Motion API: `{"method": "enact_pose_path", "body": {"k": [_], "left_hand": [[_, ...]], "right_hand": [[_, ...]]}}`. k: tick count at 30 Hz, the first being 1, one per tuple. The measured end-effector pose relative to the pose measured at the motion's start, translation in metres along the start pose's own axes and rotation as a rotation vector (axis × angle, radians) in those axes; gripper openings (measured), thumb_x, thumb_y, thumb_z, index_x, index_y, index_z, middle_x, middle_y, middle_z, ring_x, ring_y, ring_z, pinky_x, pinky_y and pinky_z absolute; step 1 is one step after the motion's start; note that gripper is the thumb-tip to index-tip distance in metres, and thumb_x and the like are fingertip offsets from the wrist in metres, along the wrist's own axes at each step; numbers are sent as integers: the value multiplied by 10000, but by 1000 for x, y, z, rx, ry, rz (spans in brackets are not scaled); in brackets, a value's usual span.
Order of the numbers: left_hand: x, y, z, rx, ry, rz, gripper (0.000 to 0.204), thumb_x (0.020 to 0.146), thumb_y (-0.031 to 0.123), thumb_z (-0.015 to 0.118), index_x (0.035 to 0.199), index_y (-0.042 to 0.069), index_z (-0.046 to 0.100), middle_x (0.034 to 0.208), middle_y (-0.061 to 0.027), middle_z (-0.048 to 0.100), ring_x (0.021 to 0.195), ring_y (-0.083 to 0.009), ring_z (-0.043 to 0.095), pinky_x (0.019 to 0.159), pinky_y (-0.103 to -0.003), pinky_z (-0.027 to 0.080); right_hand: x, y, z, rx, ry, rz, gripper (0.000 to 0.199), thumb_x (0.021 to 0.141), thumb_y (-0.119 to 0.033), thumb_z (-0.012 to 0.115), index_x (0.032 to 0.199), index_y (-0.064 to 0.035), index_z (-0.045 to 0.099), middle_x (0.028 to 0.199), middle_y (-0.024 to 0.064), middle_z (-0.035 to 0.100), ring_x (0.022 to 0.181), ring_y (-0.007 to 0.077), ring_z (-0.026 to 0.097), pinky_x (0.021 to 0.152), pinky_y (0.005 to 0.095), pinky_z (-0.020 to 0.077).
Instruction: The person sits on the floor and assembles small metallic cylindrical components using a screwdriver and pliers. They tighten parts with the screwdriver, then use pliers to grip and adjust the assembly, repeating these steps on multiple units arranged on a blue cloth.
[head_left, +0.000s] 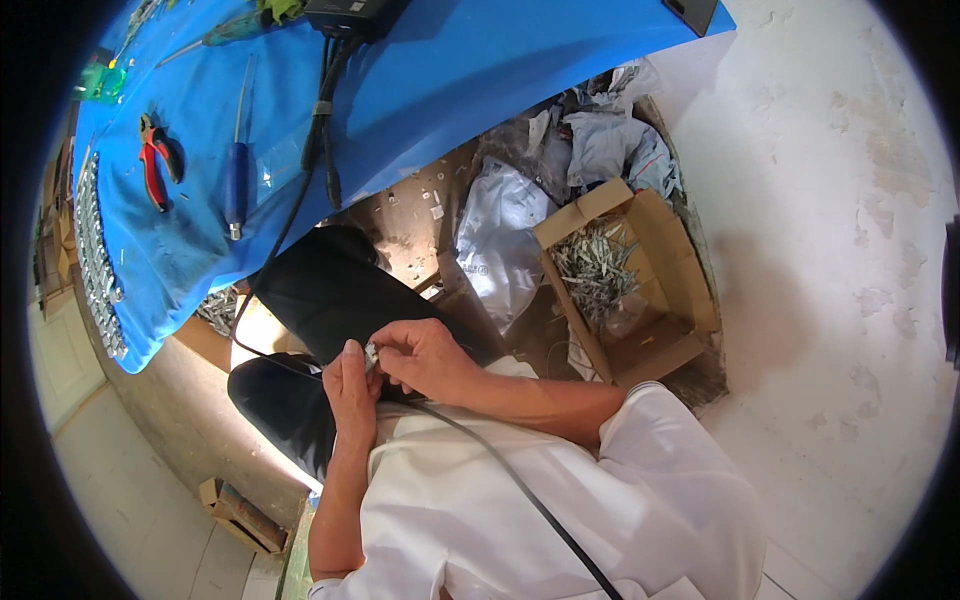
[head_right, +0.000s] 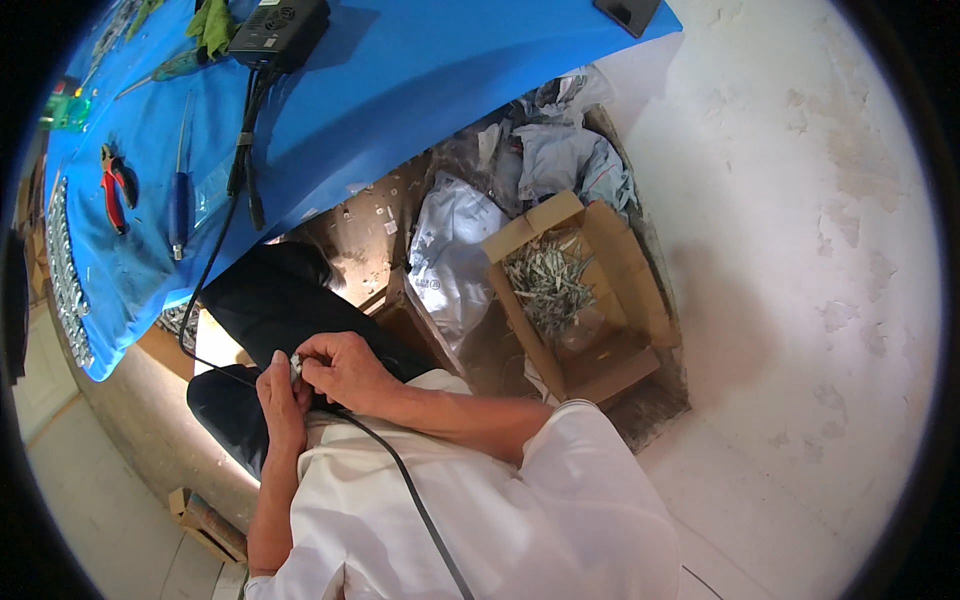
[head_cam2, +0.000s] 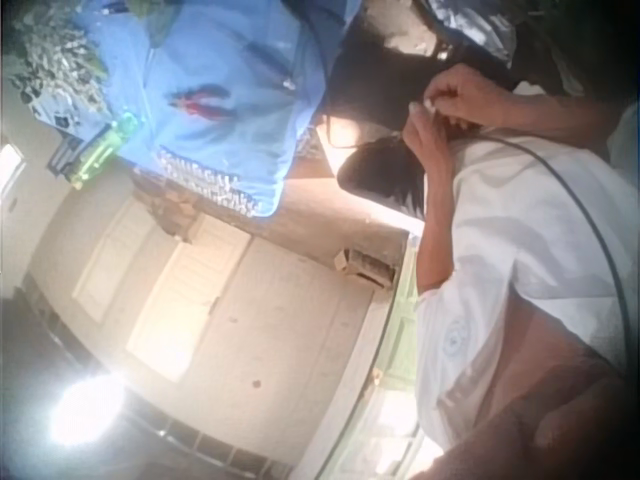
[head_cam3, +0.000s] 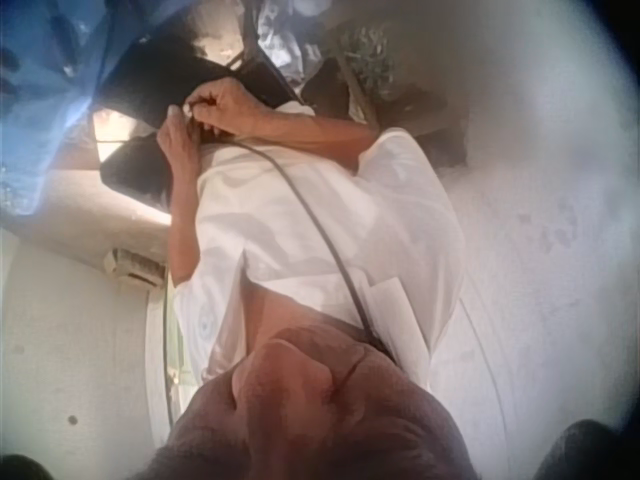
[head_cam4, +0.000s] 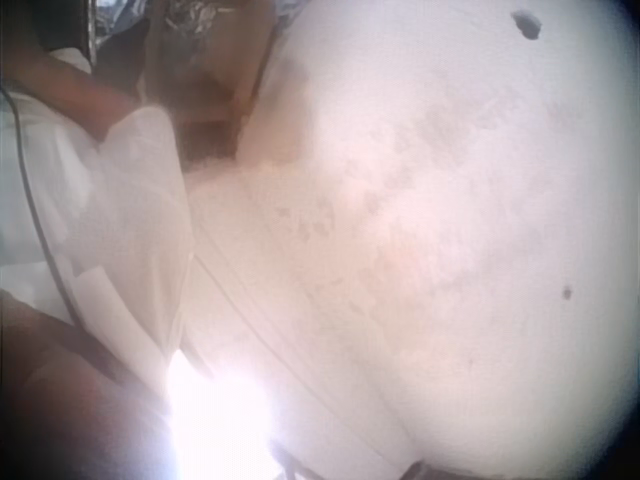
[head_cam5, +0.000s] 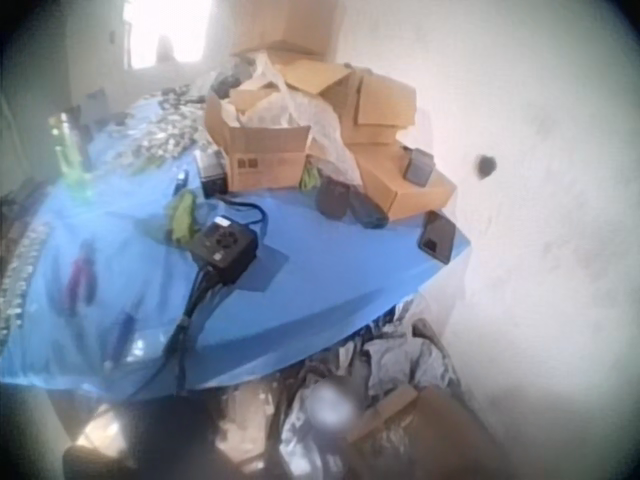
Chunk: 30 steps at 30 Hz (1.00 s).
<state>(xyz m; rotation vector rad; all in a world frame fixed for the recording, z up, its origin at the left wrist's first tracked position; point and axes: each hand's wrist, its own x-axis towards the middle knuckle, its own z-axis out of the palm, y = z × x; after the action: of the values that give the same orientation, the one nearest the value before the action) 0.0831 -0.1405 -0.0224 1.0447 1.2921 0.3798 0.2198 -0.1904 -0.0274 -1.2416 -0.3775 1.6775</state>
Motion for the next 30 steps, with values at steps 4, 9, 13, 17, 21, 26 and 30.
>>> {"method": "enact_pose_path", "body": {"k": [4,9,13,17,21,26,30], "left_hand": [[0,3,3,-31,-7,-43,470,983,371,429,592,112,412,527,35,412,468,-43,327,433,-219,229],[-4,6,3,-30,-6,-64,490,983,397,413,584,113,403,516,29,400,460,-52,327,430,-226,227],[-8,3,0,-29,-1,-56,492,981,406,411,583,116,401,514,29,392,457,-57,325,430,-230,222],[-11,0,-3,-60,11,-73,482,975,404,416,585,123,401,519,37,383,457,-58,309,431,-231,208],[-13,-3,-8,-91,7,-109,467,966,402,429,588,130,405,527,49,371,458,-52,290,433,-231,194],[-16,-6,-11,-140,33,-132,449,960,408,441,602,138,415,540,65,365,461,-42,283,435,-229,184],[-19,-11,-16,-157,-12,-107,434,953,426,443,627,143,393,508,40,351,414,-59,287,393,-217,202]], "right_hand": [[-1,1,-3,-5,4,-21,231,875,-93,542,1031,59,620,768,45,638,616,66,554,512,212,464],[-3,9,-2,1,2,-77,242,867,-85,547,1045,62,619,756,38,638,613,58,546,519,214,455],[-5,16,1,4,-14,-153,253,858,-71,548,1057,71,616,760,36,642,614,53,541,528,213,444],[-5,22,8,-51,29,-199,253,847,-53,549,1054,74,618,749,28,633,606,50,537,528,213,441],[-5,25,12,-114,59,-230,242,841,-44,548,1042,66,628,734,21,624,585,48,532,522,214,443],[-7,25,18,-165,63,-242,230,838,-46,547,1021,59,639,732,21,625,569,47,530,515,208,442],[-9,25,23,-174,56,-261,224,839,-53,541,1006,57,643,725,19,622,562,47,528,515,205,441]]}}
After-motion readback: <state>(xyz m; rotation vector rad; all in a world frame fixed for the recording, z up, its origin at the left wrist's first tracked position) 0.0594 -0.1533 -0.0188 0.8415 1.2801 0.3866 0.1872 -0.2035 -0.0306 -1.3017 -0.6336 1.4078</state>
